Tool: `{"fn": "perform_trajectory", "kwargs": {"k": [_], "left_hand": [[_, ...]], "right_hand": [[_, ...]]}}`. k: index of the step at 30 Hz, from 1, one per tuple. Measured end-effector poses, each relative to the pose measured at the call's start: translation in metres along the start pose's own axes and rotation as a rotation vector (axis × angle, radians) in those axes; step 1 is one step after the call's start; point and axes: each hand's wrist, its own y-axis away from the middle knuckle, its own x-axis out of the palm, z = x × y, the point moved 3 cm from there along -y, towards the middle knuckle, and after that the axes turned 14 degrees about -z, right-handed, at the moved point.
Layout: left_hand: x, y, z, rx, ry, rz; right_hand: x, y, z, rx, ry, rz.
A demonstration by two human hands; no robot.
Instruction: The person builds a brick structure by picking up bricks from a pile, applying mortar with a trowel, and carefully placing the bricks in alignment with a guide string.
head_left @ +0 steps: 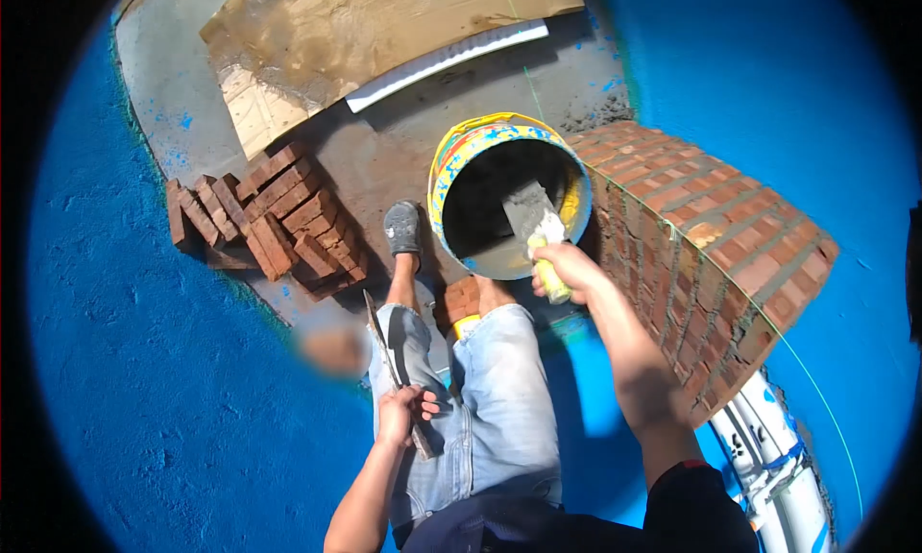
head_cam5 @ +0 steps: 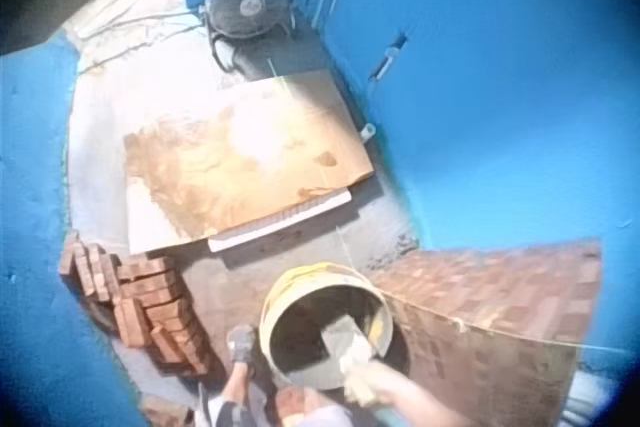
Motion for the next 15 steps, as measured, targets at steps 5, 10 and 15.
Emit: {"fn": "perform_trajectory", "kwargs": {"k": [5,10,15], "left_hand": [[0.003,0.002,0.001,-0.021,-0.017,0.010],[-0.008,-0.003,0.007,-0.043,0.057,0.004],[-0.018,-0.006,0.010,-0.053,0.075,-0.003]], "right_hand": [[-0.002,0.016,-0.016,-0.608,1.410,-0.474],[0.007,-0.046,0.071,-0.722,1.557,-0.763],[0.016,-0.109,0.069,-0.367,1.584,-0.633]]}}
